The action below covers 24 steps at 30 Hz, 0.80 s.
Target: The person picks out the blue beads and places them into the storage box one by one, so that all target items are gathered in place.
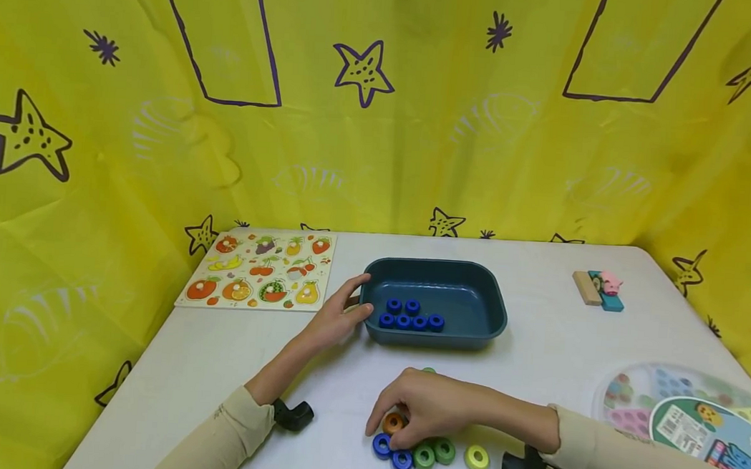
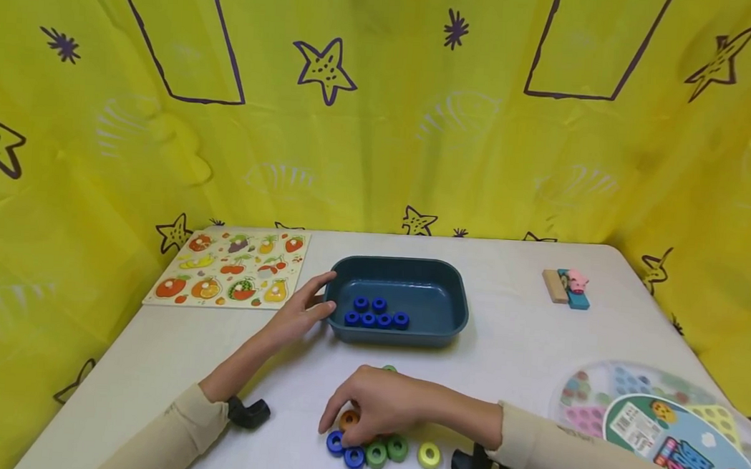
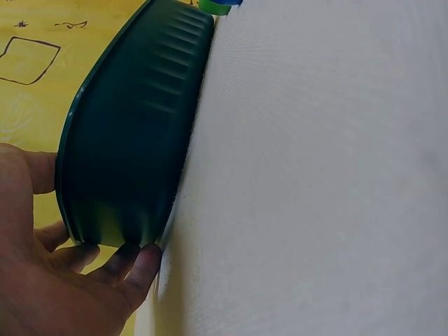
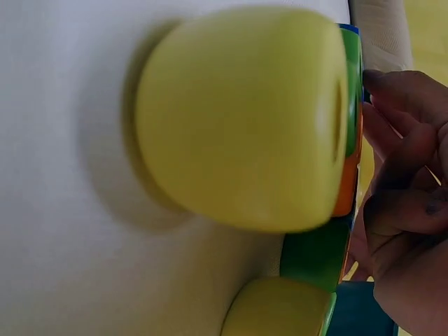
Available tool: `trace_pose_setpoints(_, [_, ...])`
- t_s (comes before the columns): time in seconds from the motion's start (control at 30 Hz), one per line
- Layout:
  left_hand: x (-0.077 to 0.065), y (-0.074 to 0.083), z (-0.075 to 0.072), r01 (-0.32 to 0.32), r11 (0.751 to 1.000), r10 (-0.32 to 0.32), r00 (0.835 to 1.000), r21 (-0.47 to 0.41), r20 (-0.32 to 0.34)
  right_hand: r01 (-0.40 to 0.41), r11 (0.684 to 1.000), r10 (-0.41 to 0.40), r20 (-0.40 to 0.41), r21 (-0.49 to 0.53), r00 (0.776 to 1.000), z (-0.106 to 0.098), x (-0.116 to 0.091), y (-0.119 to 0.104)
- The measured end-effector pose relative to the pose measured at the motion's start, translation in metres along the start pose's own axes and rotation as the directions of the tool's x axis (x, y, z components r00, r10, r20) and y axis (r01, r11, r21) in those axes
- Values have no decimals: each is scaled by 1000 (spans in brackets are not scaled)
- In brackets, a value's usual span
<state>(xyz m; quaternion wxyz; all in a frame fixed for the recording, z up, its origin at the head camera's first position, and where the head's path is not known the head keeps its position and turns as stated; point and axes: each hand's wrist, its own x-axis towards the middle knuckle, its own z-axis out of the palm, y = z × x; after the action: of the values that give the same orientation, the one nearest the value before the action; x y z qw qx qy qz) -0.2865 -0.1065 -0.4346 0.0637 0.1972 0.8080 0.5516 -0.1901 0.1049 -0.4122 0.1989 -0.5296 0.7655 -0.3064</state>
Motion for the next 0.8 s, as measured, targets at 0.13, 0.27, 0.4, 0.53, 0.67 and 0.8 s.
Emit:
trace_pose_setpoints(0.13, [0, -1, 0, 1, 1000, -1, 1000, 5, 3, 4, 1000, -4, 30, 5, 1000, -1, 2, 2])
trace_pose_setpoints(0.27, [0, -1, 0, -3, 1000, 3, 1000, 3, 11, -6, 1000, 5, 56, 16, 998, -2, 2, 6])
trace_pose_setpoints(0.4, [-1, 3, -1, -2, 1000, 2, 1000, 2, 27, -3, 1000, 1, 72, 18, 997, -3, 2, 9])
trace_pose_setpoints(0.53, [-2, 8, -2, 12, 1000, -12, 999, -2, 45, 2, 1000, -4, 86, 19, 996, -4, 3, 8])
trace_pose_setpoints(0.67, [-1, 8, -3, 18, 1000, -18, 999, -5, 47, -4, 1000, 2, 99, 19, 995, -3, 3, 7])
trace_pose_setpoints(0.8, [0, 3, -1, 16, 1000, -16, 1000, 1, 25, -6, 1000, 6, 98, 5, 995, 0, 4, 7])
